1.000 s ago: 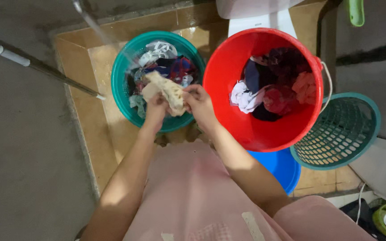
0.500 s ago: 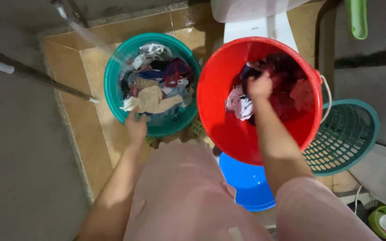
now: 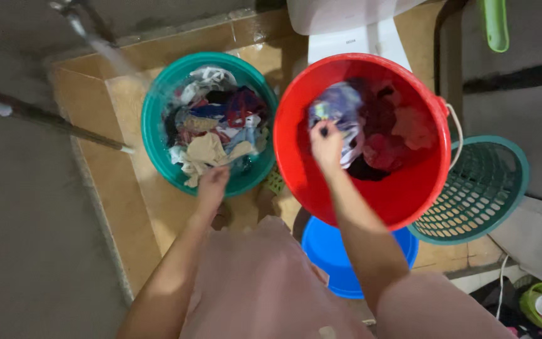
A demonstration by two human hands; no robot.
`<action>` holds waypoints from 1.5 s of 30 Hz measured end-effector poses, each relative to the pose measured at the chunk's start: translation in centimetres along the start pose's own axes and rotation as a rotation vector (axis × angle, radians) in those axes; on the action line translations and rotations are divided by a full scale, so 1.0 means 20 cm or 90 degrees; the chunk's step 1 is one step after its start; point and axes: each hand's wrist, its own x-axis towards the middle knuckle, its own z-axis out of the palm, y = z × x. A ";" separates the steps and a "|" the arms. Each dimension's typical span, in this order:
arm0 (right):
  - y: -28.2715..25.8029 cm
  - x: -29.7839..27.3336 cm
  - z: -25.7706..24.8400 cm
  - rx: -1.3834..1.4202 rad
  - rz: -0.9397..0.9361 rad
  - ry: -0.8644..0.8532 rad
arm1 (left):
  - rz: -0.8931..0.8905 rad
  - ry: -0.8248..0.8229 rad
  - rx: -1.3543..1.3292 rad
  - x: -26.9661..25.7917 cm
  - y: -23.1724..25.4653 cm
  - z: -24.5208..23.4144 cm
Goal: The person transfers clothes from a red bucket into a green basin under a running water tap. They pick up individual items one at a time, place them in the basin, and rearrange the containers on the floor.
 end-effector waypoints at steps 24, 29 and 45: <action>-1.38 -0.15 0.04 0.205 0.041 -0.163 | 0.205 0.261 0.052 -0.01 0.74 -0.88; -0.80 -0.08 0.18 -0.027 -0.061 -0.154 | 0.393 0.210 0.030 0.02 0.90 -0.75; 0.56 0.00 -0.04 0.157 0.624 -0.093 | 0.300 0.364 0.308 0.25 0.85 -0.47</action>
